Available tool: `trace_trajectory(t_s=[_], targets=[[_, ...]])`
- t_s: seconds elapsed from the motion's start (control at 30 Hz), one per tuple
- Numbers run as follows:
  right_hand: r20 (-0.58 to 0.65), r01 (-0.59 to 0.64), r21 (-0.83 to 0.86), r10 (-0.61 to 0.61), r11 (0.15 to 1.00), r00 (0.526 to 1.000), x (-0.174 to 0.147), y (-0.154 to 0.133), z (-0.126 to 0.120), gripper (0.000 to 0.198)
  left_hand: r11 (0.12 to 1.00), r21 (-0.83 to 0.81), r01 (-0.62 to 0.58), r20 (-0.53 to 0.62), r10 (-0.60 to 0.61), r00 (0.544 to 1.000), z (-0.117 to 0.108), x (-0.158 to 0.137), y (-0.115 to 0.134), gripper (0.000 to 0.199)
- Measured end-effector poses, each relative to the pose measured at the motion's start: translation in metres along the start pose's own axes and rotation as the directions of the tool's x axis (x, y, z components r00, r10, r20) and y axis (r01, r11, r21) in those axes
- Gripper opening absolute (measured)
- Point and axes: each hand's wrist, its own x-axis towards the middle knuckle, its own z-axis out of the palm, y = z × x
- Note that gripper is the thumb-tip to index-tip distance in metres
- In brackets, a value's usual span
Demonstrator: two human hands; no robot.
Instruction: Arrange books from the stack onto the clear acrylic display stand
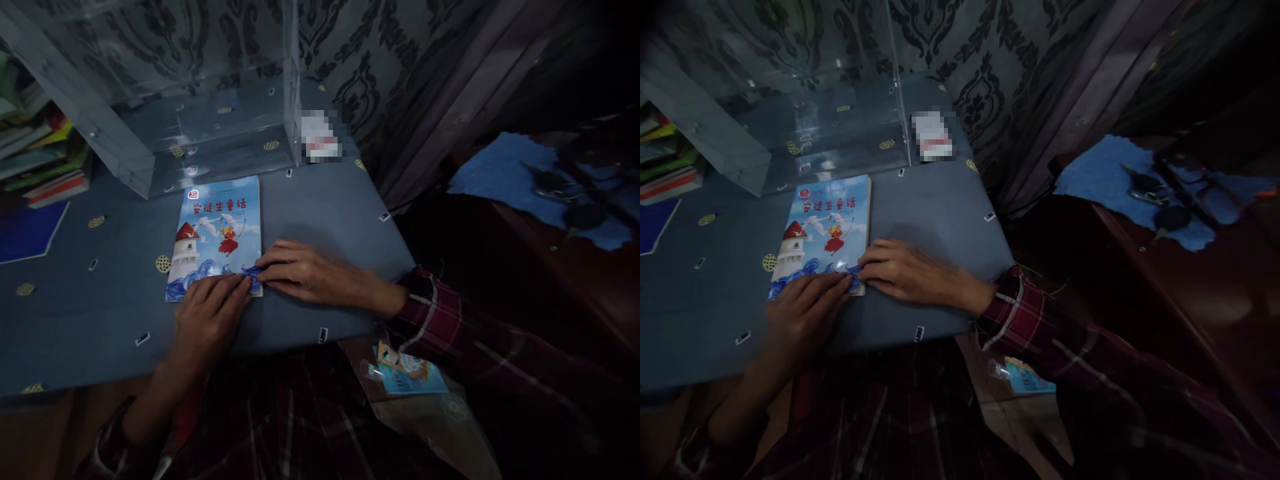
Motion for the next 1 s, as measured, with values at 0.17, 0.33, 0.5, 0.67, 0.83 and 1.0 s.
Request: trace_trajectory(t_s=[0.17, 0.33, 0.5, 0.67, 0.83, 1.0], targets=[[0.014, 0.039, -0.054, -0.039, 0.998, 0.999, -0.002, -0.005, -0.002, 0.024, 0.997, -0.073, -0.010, -0.002, 0.010, 1.000, 0.001, -0.010, 0.000, 0.026], [0.047, 0.050, -0.146, -0.043, 0.988, 0.998, -0.007, -0.020, -0.002, 0.025, 0.992, -0.117, -0.055, 0.043, 0.061, 0.997, -0.002, -0.022, 0.006, 0.032], [0.080, 0.035, -0.222, -0.017, 0.974, 0.997, -0.010, -0.027, 0.000, 0.025, 0.996, -0.088, -0.035, 0.060, 0.040, 0.997, -0.002, -0.024, 0.012, 0.032], [0.088, 0.039, -0.262, -0.017, 0.964, 0.996, -0.011, -0.028, 0.001, 0.024, 0.998, -0.061, -0.010, 0.084, 0.015, 0.996, -0.001, -0.024, 0.016, 0.030], [0.083, 0.014, -0.237, 0.006, 0.971, 0.997, -0.012, -0.029, 0.003, 0.024, 0.996, -0.086, -0.019, 0.018, 0.020, 1.000, 0.003, -0.024, 0.016, 0.030], [0.058, -0.081, -0.161, 0.091, 0.984, 0.994, -0.010, -0.031, 0.004, 0.025, 0.988, -0.156, 0.011, 0.028, -0.006, 1.000, 0.000, -0.020, 0.012, 0.029]])
